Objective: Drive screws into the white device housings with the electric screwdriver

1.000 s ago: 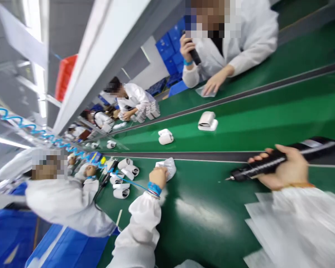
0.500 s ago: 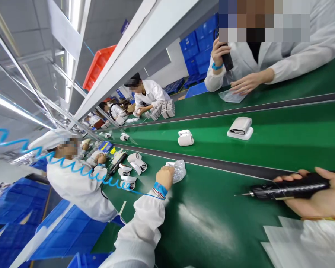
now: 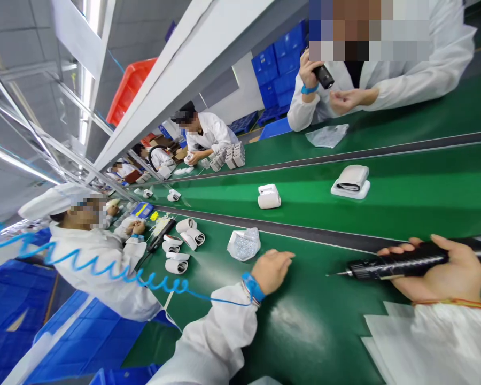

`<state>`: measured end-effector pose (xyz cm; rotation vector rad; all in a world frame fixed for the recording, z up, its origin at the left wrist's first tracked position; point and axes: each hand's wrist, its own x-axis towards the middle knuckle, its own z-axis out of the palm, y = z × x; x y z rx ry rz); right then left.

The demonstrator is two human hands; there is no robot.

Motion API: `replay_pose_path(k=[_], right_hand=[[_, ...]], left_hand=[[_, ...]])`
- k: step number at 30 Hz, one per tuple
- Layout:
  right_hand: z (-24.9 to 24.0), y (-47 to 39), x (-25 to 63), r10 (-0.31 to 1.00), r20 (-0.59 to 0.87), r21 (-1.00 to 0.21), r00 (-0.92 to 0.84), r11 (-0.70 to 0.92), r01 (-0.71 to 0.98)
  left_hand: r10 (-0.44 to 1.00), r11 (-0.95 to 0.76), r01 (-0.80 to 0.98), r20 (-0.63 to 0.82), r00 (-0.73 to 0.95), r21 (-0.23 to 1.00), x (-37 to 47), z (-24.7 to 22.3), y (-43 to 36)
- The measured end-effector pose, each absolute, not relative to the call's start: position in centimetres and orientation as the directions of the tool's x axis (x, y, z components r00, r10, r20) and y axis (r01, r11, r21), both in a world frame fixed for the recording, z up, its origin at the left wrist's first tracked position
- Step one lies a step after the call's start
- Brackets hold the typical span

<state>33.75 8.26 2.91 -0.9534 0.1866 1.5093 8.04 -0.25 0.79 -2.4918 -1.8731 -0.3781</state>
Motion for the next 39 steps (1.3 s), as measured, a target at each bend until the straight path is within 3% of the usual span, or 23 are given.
replay_pose_path(k=[4, 13, 23, 39], right_hand=[[2.4, 8.3, 33.8, 0.788, -0.607, -0.398, 0.106, -0.186, -0.898], [2.6, 7.9, 33.8, 0.802, -0.595, -0.353, 0.063, -0.190, -0.916], [2.4, 8.0, 33.8, 0.815, -0.579, -0.332, 0.027, -0.205, -0.921], [3.3, 7.7, 33.5, 0.819, -0.572, -0.295, 0.050, -0.149, -0.944]], left_hand=[[0.875, -0.470, 0.854, 0.244, 0.418, 0.222, 12.5, -1.0, 1.0], [0.835, -0.536, 0.823, 0.262, 0.484, 0.188, 13.4, 0.5, 1.8], [0.849, -0.524, 0.838, 0.163, 0.502, 0.150, 14.4, 0.4, 2.1], [0.777, -0.602, 0.781, 0.346, 0.525, 0.166, 13.5, 1.1, 0.9]])
